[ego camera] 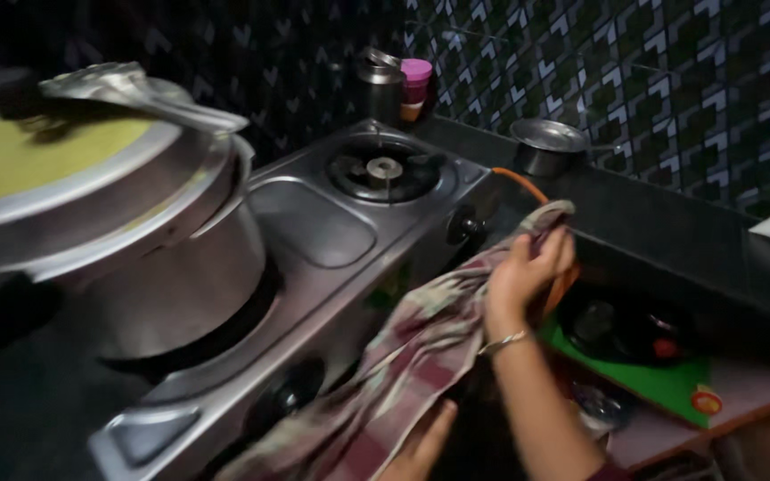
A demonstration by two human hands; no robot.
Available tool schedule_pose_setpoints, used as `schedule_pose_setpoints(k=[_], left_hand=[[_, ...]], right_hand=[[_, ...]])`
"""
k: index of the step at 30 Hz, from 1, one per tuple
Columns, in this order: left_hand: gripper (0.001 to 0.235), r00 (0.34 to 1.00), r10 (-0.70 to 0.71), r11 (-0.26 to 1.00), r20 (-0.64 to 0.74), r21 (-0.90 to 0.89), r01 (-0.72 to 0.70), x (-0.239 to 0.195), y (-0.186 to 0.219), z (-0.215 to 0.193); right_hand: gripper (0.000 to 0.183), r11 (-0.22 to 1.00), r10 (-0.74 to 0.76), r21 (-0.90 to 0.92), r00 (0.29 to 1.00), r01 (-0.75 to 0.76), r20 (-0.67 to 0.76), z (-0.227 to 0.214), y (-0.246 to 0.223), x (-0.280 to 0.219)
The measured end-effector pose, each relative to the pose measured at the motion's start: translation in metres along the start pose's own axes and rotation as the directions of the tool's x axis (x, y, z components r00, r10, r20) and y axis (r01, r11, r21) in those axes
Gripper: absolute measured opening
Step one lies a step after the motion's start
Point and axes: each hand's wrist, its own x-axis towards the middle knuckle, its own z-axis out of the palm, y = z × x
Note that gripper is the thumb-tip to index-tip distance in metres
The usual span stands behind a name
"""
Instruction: The person wipes down the kitchen counter around a stove and pressure cooker with a cloth, and then washes several dishes and a pot in a sink using their hands under running water.
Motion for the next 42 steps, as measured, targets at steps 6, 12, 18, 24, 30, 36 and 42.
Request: schedule_pose_setpoints(k=[6, 12, 18, 24, 30, 36, 42], left_hand=[[0.065, 0.983, 0.170, 0.973, 0.064, 0.149, -0.178, 0.085, -0.005, -0.042], [0.067, 0.972, -0.168, 0.976, 0.167, 0.168, 0.140, 0.134, 0.004, -0.053], [0.032, 0.916, -0.336, 0.930, 0.217, 0.231, 0.287, 0.103, -0.023, -0.046], [0.031, 0.990, -0.056, 0.971, 0.128, 0.236, 0.024, -0.045, -0.082, -0.038], [0.036, 0.968, 0.234, 0.939, -0.085, 0.277, -0.203, -0.106, -0.099, -0.069], [0.041, 0.960, -0.064, 0.987, -0.274, 0.123, 0.101, -0.028, 0.007, -0.159], [0.042, 0.954, -0.262, 0.964, -0.142, 0.004, 0.265, 0.090, 0.012, -0.136]], right_hand=[[0.066, 0.744, 0.191, -0.617, 0.804, 0.256, 0.564, 0.047, 0.134, 0.104], [0.085, 0.621, 0.316, -0.634, 0.593, 0.460, 0.740, 0.067, 0.246, 0.094], [0.058, 0.482, -0.018, -0.231, 0.273, 0.845, 0.962, 0.054, 0.246, 0.002], [0.100, 0.852, -0.058, -0.117, 0.313, 0.511, 0.948, -0.010, 0.054, -0.125], [0.066, 0.997, -0.073, 0.077, 0.337, 0.001, 0.939, -0.099, -0.115, -0.174], [0.038, 0.999, -0.005, 0.038, 0.647, -0.037, 0.762, -0.101, -0.115, -0.045], [0.041, 0.748, -0.208, -0.315, 0.657, 0.584, 0.725, 0.009, 0.059, 0.083]])
